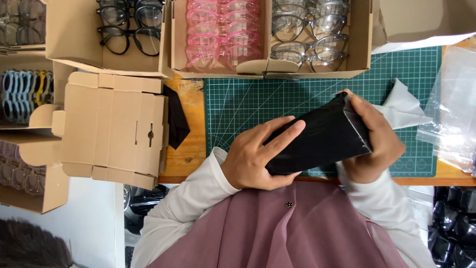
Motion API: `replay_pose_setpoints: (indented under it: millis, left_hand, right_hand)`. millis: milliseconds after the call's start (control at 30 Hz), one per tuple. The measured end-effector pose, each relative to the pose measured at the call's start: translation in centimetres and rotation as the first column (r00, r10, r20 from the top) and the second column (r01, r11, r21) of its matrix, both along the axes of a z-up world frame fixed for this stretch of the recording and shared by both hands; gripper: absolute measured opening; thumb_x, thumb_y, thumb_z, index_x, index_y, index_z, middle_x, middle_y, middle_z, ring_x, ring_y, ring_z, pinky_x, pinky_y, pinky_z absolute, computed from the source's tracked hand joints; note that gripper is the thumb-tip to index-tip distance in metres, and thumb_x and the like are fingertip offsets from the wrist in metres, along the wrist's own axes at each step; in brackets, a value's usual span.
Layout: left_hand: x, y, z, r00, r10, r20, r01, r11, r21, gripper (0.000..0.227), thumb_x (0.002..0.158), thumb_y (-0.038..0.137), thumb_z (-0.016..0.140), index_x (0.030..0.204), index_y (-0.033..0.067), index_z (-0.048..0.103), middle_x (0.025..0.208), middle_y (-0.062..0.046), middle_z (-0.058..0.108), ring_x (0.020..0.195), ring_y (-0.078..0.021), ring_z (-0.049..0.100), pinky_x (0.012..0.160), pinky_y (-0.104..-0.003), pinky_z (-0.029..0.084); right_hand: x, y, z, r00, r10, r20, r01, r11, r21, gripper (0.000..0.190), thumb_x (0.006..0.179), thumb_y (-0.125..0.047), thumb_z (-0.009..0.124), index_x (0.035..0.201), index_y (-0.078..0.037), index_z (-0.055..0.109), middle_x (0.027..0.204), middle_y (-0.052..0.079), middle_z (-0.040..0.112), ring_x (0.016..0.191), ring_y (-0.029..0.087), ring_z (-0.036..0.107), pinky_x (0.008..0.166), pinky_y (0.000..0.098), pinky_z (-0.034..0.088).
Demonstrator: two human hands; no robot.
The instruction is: The person unpacks a pair of black-framed glasses from a black plastic bag, wipes the lenses and frame with a white cloth, and then places the glasses into a clear plastic bag. The person then wraps the bagged glasses in bubble wrap.
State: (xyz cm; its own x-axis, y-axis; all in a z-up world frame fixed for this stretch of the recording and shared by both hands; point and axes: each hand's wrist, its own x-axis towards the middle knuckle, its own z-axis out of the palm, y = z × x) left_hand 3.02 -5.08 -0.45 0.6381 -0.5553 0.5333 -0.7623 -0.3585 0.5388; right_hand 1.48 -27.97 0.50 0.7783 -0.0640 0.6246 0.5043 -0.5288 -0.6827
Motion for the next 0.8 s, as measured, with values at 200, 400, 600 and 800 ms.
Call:
replay_pose_setpoints:
  millis: [200,400,600,800]
  left_hand:
    - [-1.2,-0.8,-0.9,0.993,0.040,-0.112,-0.054,0.990,-0.129,0.097,0.086,0.040,0.086,0.161,0.0109,0.033,0.145,-0.017,0.059,0.127,-0.0302,0.071,0.104,-0.038,0.065]
    - [-1.7,-1.9,-0.8,0.980,0.021,-0.196,-0.053,0.985,-0.162,0.102,0.084,0.040,0.087,0.162,0.0100,0.029,0.146,-0.016,0.057,0.126,-0.0275,0.070,0.095,-0.034,0.067]
    - [-1.9,-4.1,-0.8,0.949,-0.010,-0.315,-0.021,0.995,-0.093,0.130,0.078,0.066,0.079,0.165,0.0036,0.006,0.161,-0.023,0.041,0.146,-0.0388,0.050,0.116,-0.049,0.054]
    - [-3.1,-6.2,-2.9,0.855,-0.342,-0.391,0.369,0.930,-0.007,0.121,0.096,0.069,0.047,0.154,-0.0077,-0.027,0.166,-0.036,-0.019,0.162,-0.0569,0.007,0.135,-0.065,0.015]
  right_hand:
    - [-0.4,1.8,-0.3,0.999,0.051,0.016,-0.053,0.962,0.267,0.038,0.110,-0.008,0.058,0.143,0.006,0.047,0.137,0.024,0.057,0.127,0.048,0.068,0.116,0.0523,0.058]
    - [-2.2,0.8,-2.4,0.991,0.009,-0.130,0.040,0.928,0.371,0.055,0.112,-0.025,0.047,0.155,0.008,0.037,0.151,0.028,0.051,0.139,0.036,0.056,0.123,0.0438,0.045]
    - [-3.8,1.7,-4.6,0.944,0.083,-0.320,0.191,0.652,0.734,0.068,0.113,-0.040,0.036,0.164,-0.003,0.010,0.170,0.010,0.023,0.156,0.020,0.028,0.137,0.0395,0.018]
    - [-5.7,-1.5,-2.2,0.961,0.059,-0.270,0.024,0.955,0.295,0.123,0.092,-0.020,0.081,0.164,-0.005,-0.018,0.177,0.011,-0.016,0.171,0.028,0.015,0.146,0.0427,0.016]
